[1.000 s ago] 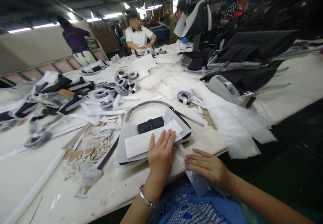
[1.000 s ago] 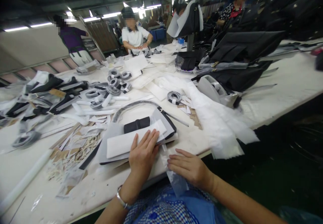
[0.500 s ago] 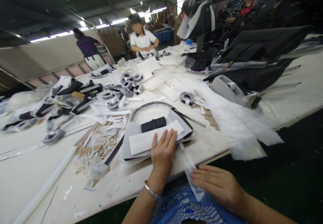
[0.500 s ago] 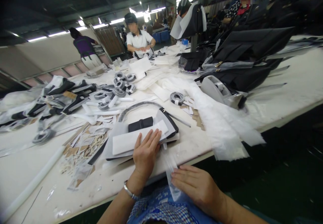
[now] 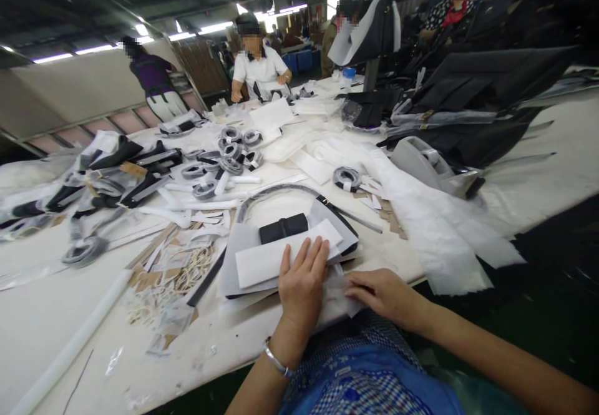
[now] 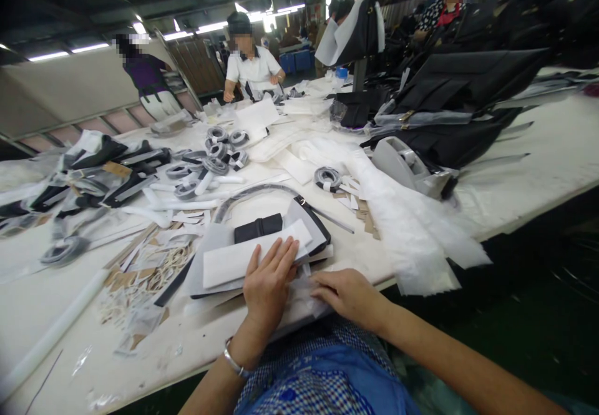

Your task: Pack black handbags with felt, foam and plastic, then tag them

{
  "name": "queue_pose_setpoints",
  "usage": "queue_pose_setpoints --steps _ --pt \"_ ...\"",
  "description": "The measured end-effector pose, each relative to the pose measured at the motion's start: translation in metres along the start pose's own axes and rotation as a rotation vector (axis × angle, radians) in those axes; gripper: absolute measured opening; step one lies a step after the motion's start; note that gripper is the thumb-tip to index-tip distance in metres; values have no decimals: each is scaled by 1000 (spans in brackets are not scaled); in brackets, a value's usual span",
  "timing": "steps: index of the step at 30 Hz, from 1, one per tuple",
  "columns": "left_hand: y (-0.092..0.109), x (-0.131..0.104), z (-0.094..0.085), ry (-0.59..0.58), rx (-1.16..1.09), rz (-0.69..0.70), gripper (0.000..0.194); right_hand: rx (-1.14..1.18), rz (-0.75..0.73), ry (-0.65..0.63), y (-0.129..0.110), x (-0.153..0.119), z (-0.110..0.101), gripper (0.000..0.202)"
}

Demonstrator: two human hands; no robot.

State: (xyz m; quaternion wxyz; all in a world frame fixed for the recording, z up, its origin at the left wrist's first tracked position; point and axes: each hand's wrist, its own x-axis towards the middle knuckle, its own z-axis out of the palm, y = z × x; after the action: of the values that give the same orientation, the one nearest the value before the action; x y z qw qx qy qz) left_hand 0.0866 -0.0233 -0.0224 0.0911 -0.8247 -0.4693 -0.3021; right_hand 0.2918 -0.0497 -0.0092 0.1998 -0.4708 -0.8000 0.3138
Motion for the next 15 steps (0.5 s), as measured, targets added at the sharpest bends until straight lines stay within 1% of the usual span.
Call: queue_pose_setpoints --steps 3,4,6,8,10,11,13,15 --pt "0 0 -1 -14 -4 -10 37 -76 84 -9 -5 1 5 16" --pt "0 0 -1 -19 -4 -13 37 -96 101 3 -6 -2 7 18" --pt "0 0 -2 -29 -5 -21 37 -134 121 40 -9 -8 10 27" --pt "0 1 -3 -39 -9 -25 37 -165 129 96 -10 -13 15 28" --pt "1 1 -3 -48 -14 -29 39 -194 115 176 -9 -16 21 21" --pt "1 1 -4 -52 -16 -30 39 -214 93 223 -8 -17 24 22" --pt "1 2 -4 -59 -18 -32 41 -283 36 318 -7 -17 29 30" --pt "1 2 -4 -67 -20 -36 43 -376 -12 385 -7 -17 31 35"
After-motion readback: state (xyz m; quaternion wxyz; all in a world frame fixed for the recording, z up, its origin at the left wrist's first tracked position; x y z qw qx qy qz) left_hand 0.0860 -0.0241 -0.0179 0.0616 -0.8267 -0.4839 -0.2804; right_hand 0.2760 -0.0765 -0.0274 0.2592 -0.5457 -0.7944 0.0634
